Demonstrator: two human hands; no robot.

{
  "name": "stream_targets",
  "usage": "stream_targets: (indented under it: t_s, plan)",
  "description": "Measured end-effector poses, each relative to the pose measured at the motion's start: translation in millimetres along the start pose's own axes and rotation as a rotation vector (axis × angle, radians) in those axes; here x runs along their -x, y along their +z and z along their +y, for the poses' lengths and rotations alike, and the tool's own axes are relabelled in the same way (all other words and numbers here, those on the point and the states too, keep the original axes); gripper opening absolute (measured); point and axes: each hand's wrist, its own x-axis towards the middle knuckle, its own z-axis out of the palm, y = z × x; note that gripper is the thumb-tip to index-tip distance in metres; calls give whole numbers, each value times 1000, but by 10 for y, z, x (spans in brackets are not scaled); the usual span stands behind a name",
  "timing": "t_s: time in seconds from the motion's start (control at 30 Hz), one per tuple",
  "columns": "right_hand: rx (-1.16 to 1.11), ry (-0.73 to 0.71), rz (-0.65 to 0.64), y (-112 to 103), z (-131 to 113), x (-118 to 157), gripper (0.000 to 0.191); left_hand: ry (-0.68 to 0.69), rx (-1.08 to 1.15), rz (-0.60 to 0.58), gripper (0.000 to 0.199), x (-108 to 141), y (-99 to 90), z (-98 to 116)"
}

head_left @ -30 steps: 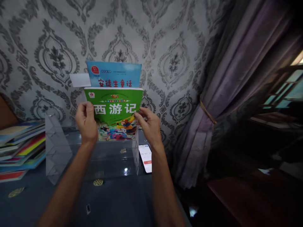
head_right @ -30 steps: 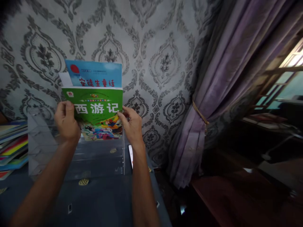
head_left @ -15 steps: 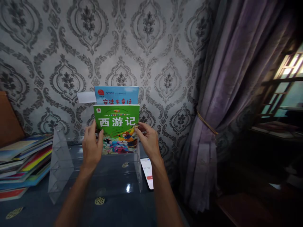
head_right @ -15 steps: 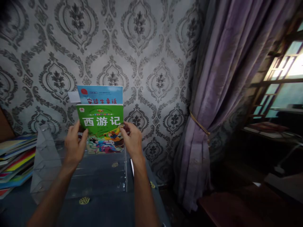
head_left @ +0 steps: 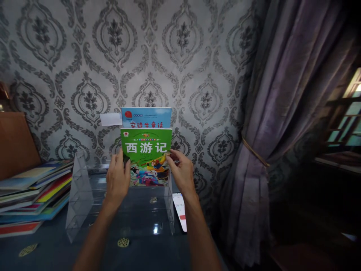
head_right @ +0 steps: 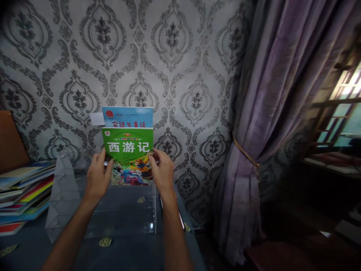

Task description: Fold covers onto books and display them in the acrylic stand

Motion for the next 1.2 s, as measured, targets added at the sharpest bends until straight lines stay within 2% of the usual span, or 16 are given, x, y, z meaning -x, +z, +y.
stream_targets:
  t_s: [0.27,0.53,0.73,0.9,1.03,1.2]
  plan:
    - [33,-14,33,57,-21,21,28,2,-20,-2,52,4,22,-42]
    - [51,-15,100,145,44,33,37,-10,-32,-28,57,-2,23,-84]
    - [-226,46,34,92,76,-18,34,6,-1,-37,52,-33,-21,-108]
    - [-325,186,-43,-29,149,-68,41,30,-19,-87,48,-75,-74,-91]
    - [-290,138,-40,-61,140,-74,44,7,-19,-112,52,-92,-105,-83]
    - [-249,87,-48,-63,135,-79,37,26,2,-113,52,-113,-134,-54]
